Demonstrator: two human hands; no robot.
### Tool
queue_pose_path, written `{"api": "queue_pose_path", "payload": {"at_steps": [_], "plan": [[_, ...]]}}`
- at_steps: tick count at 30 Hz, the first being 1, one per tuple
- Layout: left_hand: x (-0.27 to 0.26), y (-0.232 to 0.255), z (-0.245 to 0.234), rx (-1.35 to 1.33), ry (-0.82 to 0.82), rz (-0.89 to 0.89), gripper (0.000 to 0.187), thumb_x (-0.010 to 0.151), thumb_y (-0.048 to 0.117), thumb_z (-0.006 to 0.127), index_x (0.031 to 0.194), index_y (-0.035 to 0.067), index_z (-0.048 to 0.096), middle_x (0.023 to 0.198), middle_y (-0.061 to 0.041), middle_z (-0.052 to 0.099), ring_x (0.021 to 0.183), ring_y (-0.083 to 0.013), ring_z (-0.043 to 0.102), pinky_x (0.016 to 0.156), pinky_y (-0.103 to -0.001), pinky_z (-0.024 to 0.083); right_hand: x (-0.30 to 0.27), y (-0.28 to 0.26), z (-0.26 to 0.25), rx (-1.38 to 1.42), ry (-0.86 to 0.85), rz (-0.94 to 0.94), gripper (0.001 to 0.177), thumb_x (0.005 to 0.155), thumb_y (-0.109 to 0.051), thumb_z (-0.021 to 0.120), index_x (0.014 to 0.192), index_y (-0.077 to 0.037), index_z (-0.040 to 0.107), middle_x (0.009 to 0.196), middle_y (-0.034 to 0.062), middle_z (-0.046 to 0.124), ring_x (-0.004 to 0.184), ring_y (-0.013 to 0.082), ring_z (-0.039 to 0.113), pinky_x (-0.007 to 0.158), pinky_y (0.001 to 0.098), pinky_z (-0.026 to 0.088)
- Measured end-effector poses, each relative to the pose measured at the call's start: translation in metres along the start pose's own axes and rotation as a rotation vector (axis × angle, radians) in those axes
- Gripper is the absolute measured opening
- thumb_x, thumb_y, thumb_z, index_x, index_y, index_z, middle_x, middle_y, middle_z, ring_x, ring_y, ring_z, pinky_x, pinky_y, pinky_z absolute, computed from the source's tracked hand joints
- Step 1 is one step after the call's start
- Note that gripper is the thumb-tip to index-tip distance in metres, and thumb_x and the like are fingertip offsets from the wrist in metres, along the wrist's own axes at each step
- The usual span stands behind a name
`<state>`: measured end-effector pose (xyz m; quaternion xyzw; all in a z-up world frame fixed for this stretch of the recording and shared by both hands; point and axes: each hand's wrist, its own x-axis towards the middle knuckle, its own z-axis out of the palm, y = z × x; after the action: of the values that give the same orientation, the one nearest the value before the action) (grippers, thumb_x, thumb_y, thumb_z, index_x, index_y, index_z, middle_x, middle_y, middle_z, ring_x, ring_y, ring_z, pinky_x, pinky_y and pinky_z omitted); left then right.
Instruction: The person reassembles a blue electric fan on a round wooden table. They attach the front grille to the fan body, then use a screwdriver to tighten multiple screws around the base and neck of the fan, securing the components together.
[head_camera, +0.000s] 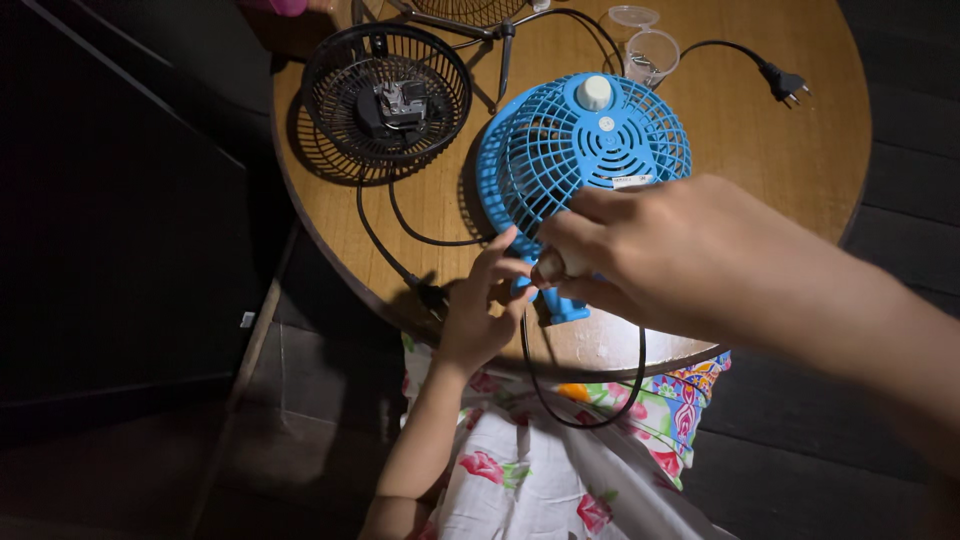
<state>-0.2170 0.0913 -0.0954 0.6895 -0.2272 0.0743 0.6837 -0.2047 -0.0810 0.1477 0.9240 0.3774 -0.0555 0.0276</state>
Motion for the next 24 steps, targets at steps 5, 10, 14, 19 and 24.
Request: {"api": "queue_pose_path", "payload": {"at_steps": [5, 10, 14, 19, 24], "plan": [[0.007, 0.003, 0.004, 0.101, 0.0, -0.125, 0.076, 0.084, 0.0, 0.079, 0.151, 0.014, 0.047, 0.095, -0.006, 0.074, 0.089, -0.0148, 0.072, 0.082, -0.029, 0.058, 0.008, -0.011, 0.006, -0.257, -0.057, 0.151, 0.05, 0.096, -0.065, 0.057, 0.089, -0.016, 0.067, 0.063, 0.0004, 0.062, 0.053, 0.0224, 0.067, 0.046, 0.0384, 0.053], [0.003, 0.001, 0.002, 0.033, -0.022, -0.22, 0.068, 0.09, -0.003, 0.069, 0.152, 0.018, 0.049, 0.099, -0.008, 0.076, 0.098, -0.0161, 0.078, 0.088, -0.03, 0.061, 0.001, -0.008, 0.001, -0.155, 0.301, -0.083, 0.051, 0.084, -0.057, 0.064, 0.104, -0.01, 0.068, 0.093, 0.0072, 0.07, 0.073, 0.0272, 0.072, 0.044, 0.038, 0.053], [0.003, -0.001, 0.0, 0.053, -0.064, -0.193, 0.065, 0.094, 0.0, 0.068, 0.153, 0.016, 0.047, 0.108, -0.01, 0.078, 0.103, -0.0187, 0.078, 0.091, -0.032, 0.06, -0.002, -0.005, -0.002, -0.053, 0.337, -0.281, 0.034, 0.079, -0.025, 0.065, 0.109, -0.01, 0.069, 0.107, 0.0021, 0.069, 0.087, 0.025, 0.074, 0.057, 0.0358, 0.06], [0.001, 0.003, 0.002, 0.133, -0.06, -0.033, 0.068, 0.095, -0.002, 0.066, 0.156, 0.013, 0.04, 0.117, -0.014, 0.074, 0.111, -0.0225, 0.075, 0.094, -0.032, 0.058, 0.004, -0.009, 0.0, -0.089, 0.069, 0.019, 0.034, 0.096, -0.043, 0.065, 0.11, -0.013, 0.069, 0.083, 0.0044, 0.069, 0.059, 0.0237, 0.07, 0.047, 0.0387, 0.056], [-0.004, 0.0, 0.011, 0.132, 0.061, -0.077, 0.07, 0.089, 0.001, 0.076, 0.151, 0.014, 0.047, 0.104, -0.01, 0.076, 0.098, -0.0195, 0.076, 0.086, -0.03, 0.061, 0.011, -0.014, 0.002, -0.253, -0.048, 0.133, 0.041, 0.099, -0.054, 0.055, 0.111, -0.017, 0.065, 0.077, 0.0007, 0.068, 0.061, 0.0223, 0.068, 0.048, 0.0379, 0.054]]}}
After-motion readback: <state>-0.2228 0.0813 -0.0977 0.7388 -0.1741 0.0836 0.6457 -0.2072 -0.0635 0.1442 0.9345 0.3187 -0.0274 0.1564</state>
